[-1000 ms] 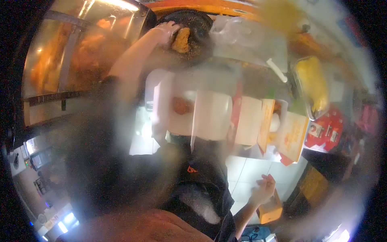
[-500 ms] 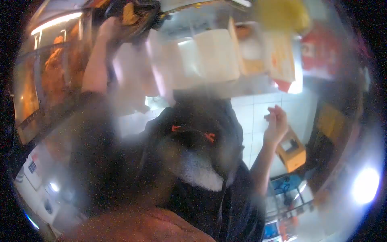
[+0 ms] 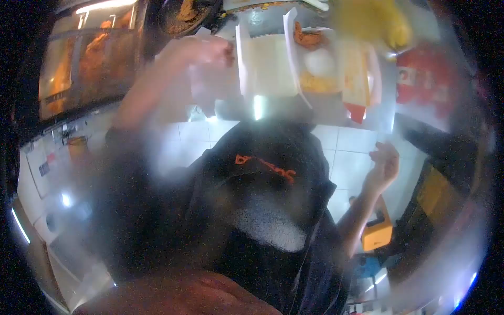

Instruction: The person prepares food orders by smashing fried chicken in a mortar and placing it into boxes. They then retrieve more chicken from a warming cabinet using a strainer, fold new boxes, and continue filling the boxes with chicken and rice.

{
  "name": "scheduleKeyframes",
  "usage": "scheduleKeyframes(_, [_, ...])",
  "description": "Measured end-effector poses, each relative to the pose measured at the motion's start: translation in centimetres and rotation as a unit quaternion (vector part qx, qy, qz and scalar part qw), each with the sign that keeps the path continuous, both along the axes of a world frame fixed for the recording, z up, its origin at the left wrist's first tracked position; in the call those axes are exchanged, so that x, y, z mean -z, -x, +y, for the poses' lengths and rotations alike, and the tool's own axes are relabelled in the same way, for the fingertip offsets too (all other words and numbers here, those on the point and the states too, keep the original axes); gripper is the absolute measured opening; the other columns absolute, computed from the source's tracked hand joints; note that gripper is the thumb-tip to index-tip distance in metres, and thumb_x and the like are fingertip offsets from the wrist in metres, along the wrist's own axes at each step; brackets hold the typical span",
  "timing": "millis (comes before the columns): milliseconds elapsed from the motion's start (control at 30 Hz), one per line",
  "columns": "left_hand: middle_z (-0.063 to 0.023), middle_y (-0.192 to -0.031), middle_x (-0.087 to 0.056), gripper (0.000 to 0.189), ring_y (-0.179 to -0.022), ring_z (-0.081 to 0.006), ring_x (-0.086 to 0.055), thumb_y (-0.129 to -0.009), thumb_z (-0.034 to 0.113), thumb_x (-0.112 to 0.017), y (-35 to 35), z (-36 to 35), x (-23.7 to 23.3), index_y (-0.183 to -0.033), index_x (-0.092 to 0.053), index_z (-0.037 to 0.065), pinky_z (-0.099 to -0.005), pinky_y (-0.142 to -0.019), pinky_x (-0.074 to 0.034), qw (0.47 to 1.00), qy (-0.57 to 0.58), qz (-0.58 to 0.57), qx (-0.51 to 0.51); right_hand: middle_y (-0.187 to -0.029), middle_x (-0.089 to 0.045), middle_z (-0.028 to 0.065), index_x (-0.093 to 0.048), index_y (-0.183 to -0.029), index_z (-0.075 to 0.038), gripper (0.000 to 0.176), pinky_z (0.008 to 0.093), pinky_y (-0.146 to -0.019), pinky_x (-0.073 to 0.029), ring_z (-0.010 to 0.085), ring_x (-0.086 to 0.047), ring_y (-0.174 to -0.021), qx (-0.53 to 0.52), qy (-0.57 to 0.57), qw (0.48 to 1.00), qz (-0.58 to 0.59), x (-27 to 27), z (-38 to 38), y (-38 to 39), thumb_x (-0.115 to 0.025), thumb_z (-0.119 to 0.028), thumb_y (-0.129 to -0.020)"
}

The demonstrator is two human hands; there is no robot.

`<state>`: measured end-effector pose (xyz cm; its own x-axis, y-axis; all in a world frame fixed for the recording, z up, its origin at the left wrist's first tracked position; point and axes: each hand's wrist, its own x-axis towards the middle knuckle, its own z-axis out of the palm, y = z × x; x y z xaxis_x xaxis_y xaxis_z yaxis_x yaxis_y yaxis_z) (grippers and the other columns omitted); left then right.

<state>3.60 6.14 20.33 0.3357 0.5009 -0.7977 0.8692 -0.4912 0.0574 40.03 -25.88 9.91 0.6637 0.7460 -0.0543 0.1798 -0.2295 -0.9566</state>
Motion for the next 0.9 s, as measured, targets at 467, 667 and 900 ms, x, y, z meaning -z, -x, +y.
scheduleKeyframes(467, [-0.0213, -0.138, -0.045, 0.059, -0.123, -0.0346, -0.048, -0.081, 0.036, -0.068, 13.9, 15.1, 3.3, -0.127, -0.051, 0.004, -0.041, -0.098, -0.043, 0.947, -0.275, -0.014, -0.164, -0.094, -0.065, 0.0088, -0.057, -0.113, 0.001, 0.021, 0.0218, -0.064, -0.046, 0.0079, -0.052, -0.069, 0.0, 0.027, 0.999, -0.031, 1.2, -1.4, 3.8, -0.052, -0.006, -0.094])
scheduleKeyframes(667, [-0.0198, -0.15, -0.027, 0.121, -0.137, -0.032, -0.03, -0.055, 0.044, -0.086, 17.6, 23.7, 13.2, -0.148, -0.017, 0.008, -0.0363, -0.113, -0.028, 0.943, -0.289, -0.15, -0.074, -0.094, -0.064, 0.0074, -0.059, -0.112, -0.002, 0.02, 0.0215, -0.064, -0.046, 0.0069, -0.052, -0.067, 0.078, 0.083, 0.993, 0.013, -1.5, -1.9, 10.6, -0.052, -0.004, -0.093])
scheduleKeyframes(900, [-0.0153, -0.132, -0.05, 0.055, -0.12, -0.0326, -0.05, -0.083, 0.035, -0.061, 19.6, 19.9, 14.7, -0.132, -0.05, 0.013, -0.0379, -0.103, -0.041, 0.931, -0.301, -0.183, -0.098, -0.095, -0.063, 0.0072, -0.059, -0.112, -0.003, 0.02, 0.0216, -0.065, -0.047, 0.007, -0.052, -0.069, 0.082, 0.095, 0.992, -0.003, -1.1, -3.0, 14.7, -0.051, -0.002, -0.093])
